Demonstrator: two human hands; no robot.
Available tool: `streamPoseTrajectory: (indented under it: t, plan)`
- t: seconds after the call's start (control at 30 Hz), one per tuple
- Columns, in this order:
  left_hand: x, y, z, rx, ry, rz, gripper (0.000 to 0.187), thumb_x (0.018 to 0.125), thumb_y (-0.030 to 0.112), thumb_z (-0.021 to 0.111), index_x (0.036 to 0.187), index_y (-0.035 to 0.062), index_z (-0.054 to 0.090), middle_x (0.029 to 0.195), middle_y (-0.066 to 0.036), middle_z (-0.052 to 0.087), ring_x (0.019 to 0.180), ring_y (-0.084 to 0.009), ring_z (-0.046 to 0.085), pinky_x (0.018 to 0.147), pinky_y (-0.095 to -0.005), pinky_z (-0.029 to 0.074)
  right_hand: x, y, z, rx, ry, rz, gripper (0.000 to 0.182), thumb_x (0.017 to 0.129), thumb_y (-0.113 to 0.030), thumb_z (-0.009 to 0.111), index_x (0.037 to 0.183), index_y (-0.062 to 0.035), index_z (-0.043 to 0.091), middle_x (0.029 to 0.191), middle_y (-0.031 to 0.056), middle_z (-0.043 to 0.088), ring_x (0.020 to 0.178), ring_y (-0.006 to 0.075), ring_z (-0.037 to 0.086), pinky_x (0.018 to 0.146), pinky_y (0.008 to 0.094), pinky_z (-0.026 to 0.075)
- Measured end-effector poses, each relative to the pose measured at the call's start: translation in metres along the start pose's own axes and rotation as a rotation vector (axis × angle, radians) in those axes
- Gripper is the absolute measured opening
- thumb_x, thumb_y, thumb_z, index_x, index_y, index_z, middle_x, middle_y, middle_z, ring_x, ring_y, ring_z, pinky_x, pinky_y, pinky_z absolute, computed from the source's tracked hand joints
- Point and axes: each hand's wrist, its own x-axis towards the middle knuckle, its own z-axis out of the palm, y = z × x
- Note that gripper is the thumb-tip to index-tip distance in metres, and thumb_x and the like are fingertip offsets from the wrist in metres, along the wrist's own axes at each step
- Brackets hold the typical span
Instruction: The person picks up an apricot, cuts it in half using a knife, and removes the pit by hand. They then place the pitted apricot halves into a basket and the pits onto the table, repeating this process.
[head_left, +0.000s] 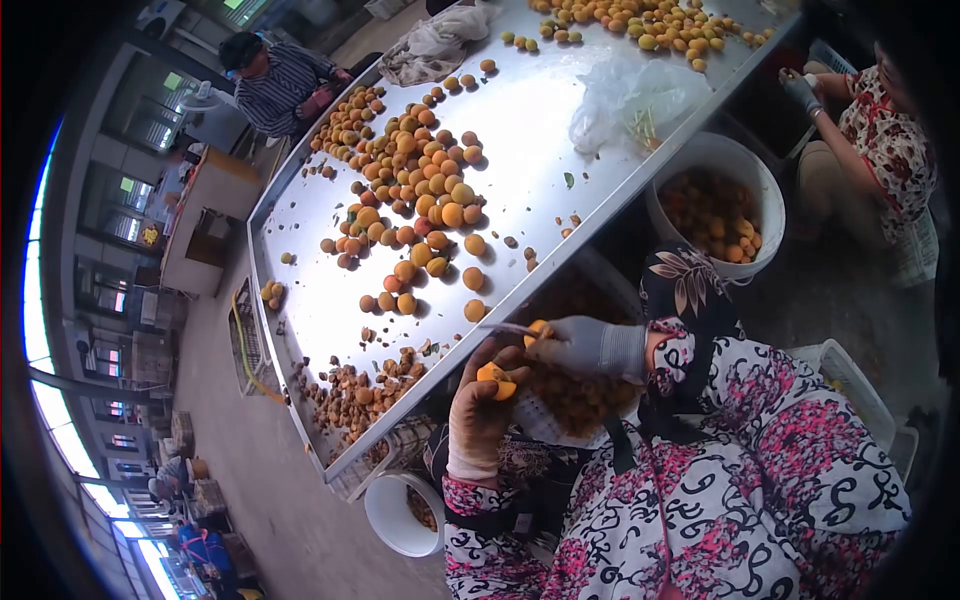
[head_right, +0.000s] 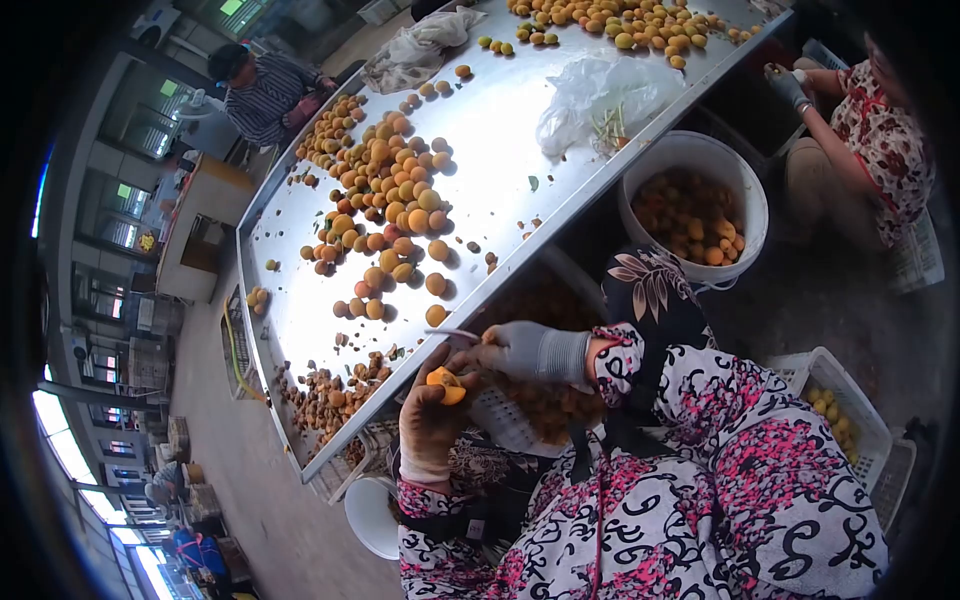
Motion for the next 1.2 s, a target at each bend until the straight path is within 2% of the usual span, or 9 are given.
streamPoseTrajectory:
  t: [0.03, 0.2, 0.43, 0.63, 0.83, 0.9, 0.93, 1.0, 1.2]
  plan:
    - [0.003, 0.002, -0.001, 0.000, -0.001, -0.001, 0.058, 0.067, 0.005, 0.057, 0.122, -0.0026, 0.042, 0.114, -0.019, 0.050, 0.094, -0.0311, 0.058, 0.090, -0.0404, 0.043, -0.004, -0.020, -0.005, 0.075, 0.008, 0.026, 0.027, 0.088, -0.031, 0.052, 0.097, -0.0067, 0.058, 0.069, 0.0010, 0.056, 0.056, 0.0057, 0.050, 0.049, 0.0202, 0.042]
    - [0.032, 0.015, 0.013, -0.152, -0.008, 0.038, 0.049, 0.081, 0.027, 0.058, 0.119, -0.0005, 0.046, 0.099, -0.014, 0.056, 0.077, -0.0242, 0.058, 0.081, -0.0404, 0.044, 0.019, -0.085, -0.028, 0.373, -0.020, -0.118, 0.021, 0.086, -0.025, 0.054, 0.077, -0.0063, 0.051, 0.046, -0.0045, 0.041, 0.033, 0.0059, 0.037, 0.032, 0.0192, 0.027]
    - [0.091, 0.040, 0.035, -0.034, -0.004, -0.002, 0.043, 0.083, 0.035, 0.054, 0.113, 0.0038, 0.050, 0.085, -0.007, 0.058, 0.063, -0.0168, 0.055, 0.064, -0.0337, 0.045, 0.074, -0.134, -0.046, 0.502, -0.037, -0.321, 0.018, 0.087, -0.024, 0.055, 0.082, -0.0067, 0.053, 0.054, -0.0040, 0.044, 0.039, 0.0024, 0.038, 0.036, 0.0171, 0.029]
    - [0.133, 0.033, 0.044, -0.142, -0.001, 0.009, 0.037, 0.081, 0.035, 0.054, 0.105, 0.0071, 0.051, 0.085, -0.006, 0.059, 0.062, -0.0175, 0.054, 0.059, -0.0317, 0.041, 0.104, -0.142, -0.054, 0.581, 0.233, -0.567, 0.016, 0.088, -0.022, 0.055, 0.093, -0.0067, 0.052, 0.052, -0.0058, 0.043, 0.040, 0.0010, 0.036, 0.036, 0.0169, 0.029]
    - [0.154, 0.028, 0.038, -0.171, 0.068, -0.002, 0.033, 0.082, 0.034, 0.051, 0.101, 0.0069, 0.052, 0.076, -0.008, 0.059, 0.059, -0.0225, 0.053, 0.057, -0.0345, 0.042, 0.120, -0.116, -0.054, 0.593, 0.391, -0.508, 0.016, 0.087, -0.020, 0.059, 0.088, -0.0067, 0.051, 0.059, -0.0057, 0.047, 0.046, 0.0000, 0.040, 0.040, 0.0170, 0.031]
    - [0.154, 0.027, 0.036, -0.186, 0.018, -0.013, 0.033, 0.083, 0.034, 0.050, 0.101, 0.0068, 0.052, 0.073, -0.008, 0.058, 0.059, -0.0226, 0.053, 0.057, -0.0343, 0.041, 0.122, -0.111, -0.055, 0.516, 0.367, -0.570, 0.023, 0.084, -0.021, 0.062, 0.094, -0.0007, 0.059, 0.077, 0.0015, 0.061, 0.071, 0.0053, 0.057, 0.061, 0.0172, 0.047]
    - [0.153, 0.027, 0.038, -0.126, 0.042, 0.040, 0.034, 0.083, 0.035, 0.048, 0.101, 0.0065, 0.052, 0.068, -0.007, 0.056, 0.054, -0.0209, 0.050, 0.054, -0.0325, 0.040, 0.124, -0.111, -0.055, 0.513, 0.363, -0.571, 0.023, 0.084, -0.021, 0.062, 0.094, -0.0007, 0.059, 0.077, 0.0015, 0.061, 0.071, 0.0053, 0.057, 0.061, 0.0172, 0.047]
    - [0.153, 0.028, 0.037, -0.065, 0.066, 0.096, 0.035, 0.084, 0.036, 0.047, 0.101, 0.0061, 0.052, 0.063, -0.006, 0.053, 0.050, -0.0192, 0.048, 0.051, -0.0307, 0.039, 0.128, -0.110, -0.054, 0.676, 0.354, -0.606, 0.022, 0.091, -0.027, 0.051, 0.078, -0.0090, 0.047, 0.052, -0.0037, 0.041, 0.039, 0.0049, 0.035, 0.036, 0.0216, 0.028]
    - [0.153, 0.026, 0.023, -0.106, -0.072, -0.071, 0.038, 0.085, 0.040, 0.042, 0.095, 0.0048, 0.051, 0.047, -0.001, 0.039, 0.033, -0.0114, 0.029, 0.038, -0.0255, 0.026, 0.148, -0.085, -0.072, 1.046, 0.197, -0.401, 0.034, 0.094, -0.033, 0.041, 0.065, -0.0157, 0.038, 0.045, -0.0039, 0.029, 0.033, 0.0086, 0.024, 0.033, 0.0251, 0.022]
